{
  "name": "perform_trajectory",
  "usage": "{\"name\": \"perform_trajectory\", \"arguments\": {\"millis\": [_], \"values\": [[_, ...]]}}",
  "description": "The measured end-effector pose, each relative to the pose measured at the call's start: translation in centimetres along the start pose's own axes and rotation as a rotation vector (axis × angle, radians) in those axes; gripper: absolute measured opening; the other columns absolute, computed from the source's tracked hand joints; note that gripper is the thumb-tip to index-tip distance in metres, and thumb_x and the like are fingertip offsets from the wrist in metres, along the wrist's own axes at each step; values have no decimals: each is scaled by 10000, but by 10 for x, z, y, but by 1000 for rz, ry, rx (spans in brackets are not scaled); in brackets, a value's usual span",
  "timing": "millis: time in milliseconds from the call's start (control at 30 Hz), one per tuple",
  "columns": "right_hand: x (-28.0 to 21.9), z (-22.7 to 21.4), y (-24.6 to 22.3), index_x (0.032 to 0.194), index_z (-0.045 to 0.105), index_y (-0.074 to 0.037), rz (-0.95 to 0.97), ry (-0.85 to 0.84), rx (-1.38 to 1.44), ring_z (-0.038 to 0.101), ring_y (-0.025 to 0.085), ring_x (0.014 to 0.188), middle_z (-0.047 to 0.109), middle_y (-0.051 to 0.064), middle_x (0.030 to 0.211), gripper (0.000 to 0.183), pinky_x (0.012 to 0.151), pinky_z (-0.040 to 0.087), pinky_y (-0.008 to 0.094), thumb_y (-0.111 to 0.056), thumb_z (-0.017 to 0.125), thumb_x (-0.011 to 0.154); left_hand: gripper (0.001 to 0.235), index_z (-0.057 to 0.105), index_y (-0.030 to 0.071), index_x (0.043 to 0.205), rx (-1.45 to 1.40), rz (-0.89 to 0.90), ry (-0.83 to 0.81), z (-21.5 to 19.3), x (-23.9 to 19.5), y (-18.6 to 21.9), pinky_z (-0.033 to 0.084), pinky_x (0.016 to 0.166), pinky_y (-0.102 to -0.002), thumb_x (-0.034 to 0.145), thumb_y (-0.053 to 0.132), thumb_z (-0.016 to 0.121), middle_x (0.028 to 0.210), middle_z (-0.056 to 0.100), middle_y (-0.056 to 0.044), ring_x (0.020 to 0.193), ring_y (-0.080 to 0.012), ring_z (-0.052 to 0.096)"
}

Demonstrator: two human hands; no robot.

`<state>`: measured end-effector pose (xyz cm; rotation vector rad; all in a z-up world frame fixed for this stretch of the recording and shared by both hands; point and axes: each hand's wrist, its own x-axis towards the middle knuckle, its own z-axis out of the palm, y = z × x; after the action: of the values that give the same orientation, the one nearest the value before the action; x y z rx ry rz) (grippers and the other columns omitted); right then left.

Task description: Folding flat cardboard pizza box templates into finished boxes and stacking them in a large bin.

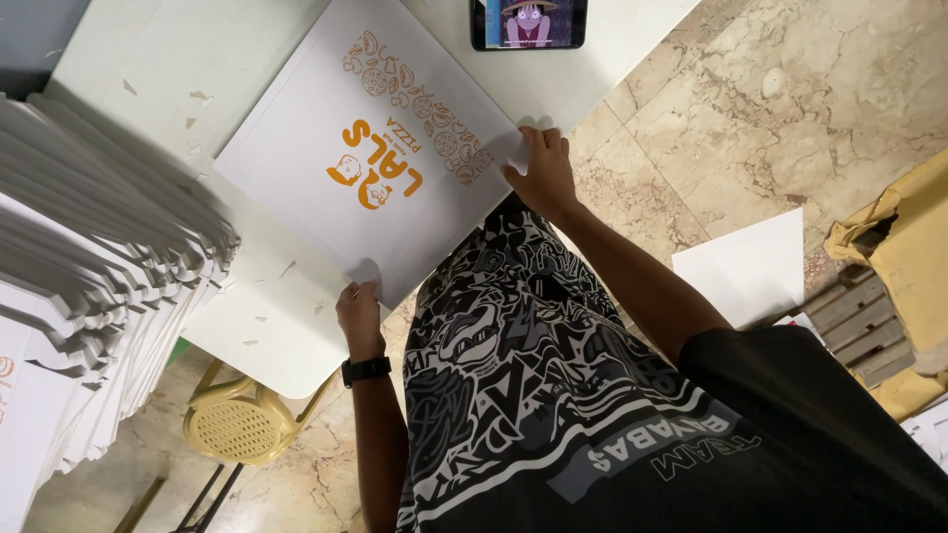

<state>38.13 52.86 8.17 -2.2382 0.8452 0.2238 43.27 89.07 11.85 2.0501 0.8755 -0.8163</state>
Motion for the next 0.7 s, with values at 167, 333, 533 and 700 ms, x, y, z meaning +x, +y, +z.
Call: {"name": "perform_trajectory", "arguments": {"millis": [167, 333, 533, 700], "values": [[0, 0, 2, 1398, 489, -28, -36, 10, -4, 477, 384, 1137, 435, 165, 1182, 639, 980, 456, 465, -263, 806, 895, 659, 544, -7, 1444, 65, -9, 16, 0, 5, -5, 569, 895, -525, 887, 298, 720, 1288, 651, -246, 1162, -399, 659], [0, -1, 1, 1404, 488, -29, -26, 0, 8, 480, 385, 1143, 439, 165, 1186, 646, 984, 455, 461, -260, 810, 893, 682, 485, -15, 1493, -46, -16, -11, 0, -50, 43, 561, 936, -520, 896, 239, 694, 1408, 579, -257, 1235, -400, 622], [1, -3, 4, 1398, 498, -33, -14, -19, 8, 483, 381, 1149, 445, 161, 1191, 639, 982, 455, 460, -257, 809, 887, 662, 438, 48, 1524, -141, -37, -58, -9, -52, 35, 566, 901, -456, 944, 264, 672, 1275, 624, -204, 1136, -299, 659], [8, -11, 5, 1410, 515, -53, 75, -114, 70, 499, 407, 1206, 468, 181, 1231, 636, 1009, 480, 489, -300, 798, 898, 566, 412, -11, 1471, -374, 54, -182, -8, -75, 59, 505, 922, -414, 1034, 271, 637, 1187, 580, -195, 1040, -227, 532]]}}
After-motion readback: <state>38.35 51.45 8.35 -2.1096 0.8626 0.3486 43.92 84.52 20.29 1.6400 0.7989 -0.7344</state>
